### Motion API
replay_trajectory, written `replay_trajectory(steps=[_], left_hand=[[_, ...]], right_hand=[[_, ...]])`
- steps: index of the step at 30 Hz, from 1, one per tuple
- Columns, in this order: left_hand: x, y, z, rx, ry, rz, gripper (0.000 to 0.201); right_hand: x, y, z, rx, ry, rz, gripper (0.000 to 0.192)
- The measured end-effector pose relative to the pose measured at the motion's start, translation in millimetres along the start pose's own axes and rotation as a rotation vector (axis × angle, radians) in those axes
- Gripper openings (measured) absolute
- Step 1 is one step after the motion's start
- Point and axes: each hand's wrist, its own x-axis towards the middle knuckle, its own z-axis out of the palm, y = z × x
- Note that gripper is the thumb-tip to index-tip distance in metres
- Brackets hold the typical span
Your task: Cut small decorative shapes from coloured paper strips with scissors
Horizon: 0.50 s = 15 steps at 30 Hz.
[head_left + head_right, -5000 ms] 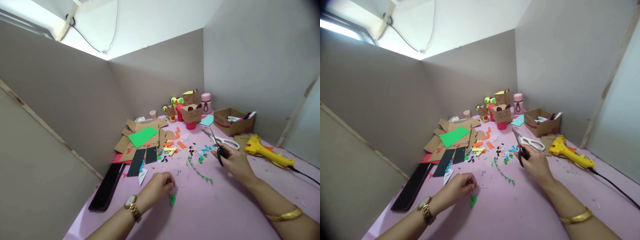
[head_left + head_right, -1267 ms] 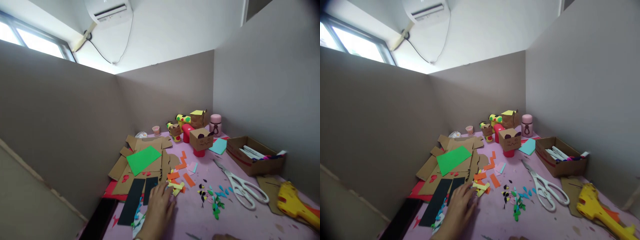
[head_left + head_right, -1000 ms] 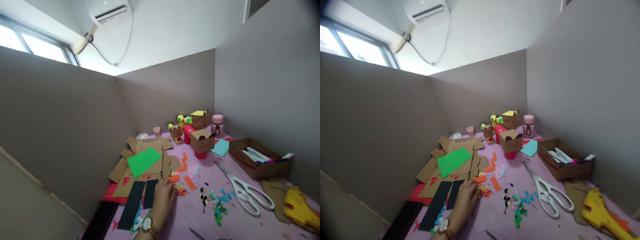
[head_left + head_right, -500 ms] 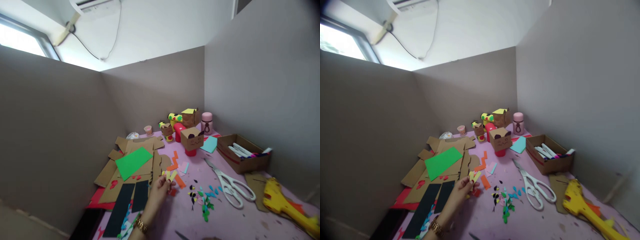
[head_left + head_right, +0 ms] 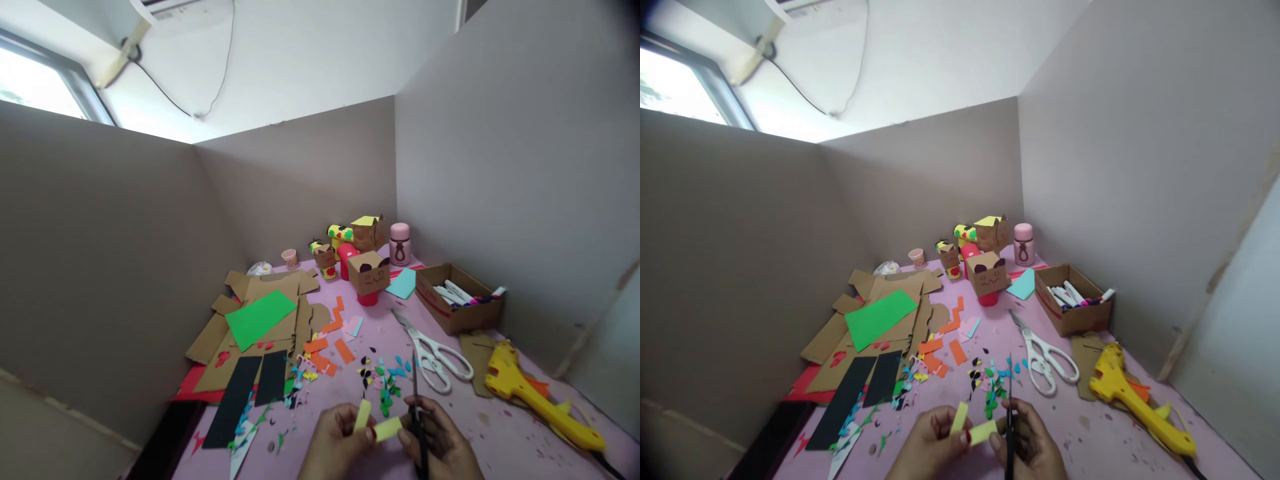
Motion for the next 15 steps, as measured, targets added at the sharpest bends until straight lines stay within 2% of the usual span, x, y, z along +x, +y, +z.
replay_trajectory(steps=[3, 6, 10, 15], left_hand=[[-10, -5, 13.9, -0.016, -0.045, -0.019, 0.038], [-13, -2, 16.7, -0.026, -0.061, -0.054, 0.039], [-11, 2, 11.6, -0.024, -0.048, -0.109, 0.041], [-5, -9, -3.3, 0.004, 0.005, -0.133, 0.042]], right_hand=[[-2, 0, 0, 0.009, -0.017, 0.018, 0.036], [-3, 4, 1, 0.02, -0.024, 0.03, 0.034], [-3, 10, 3, 0.03, -0.034, 0.04, 0.034], [4, 13, -3, 0.014, -0.047, 0.071, 0.036]])
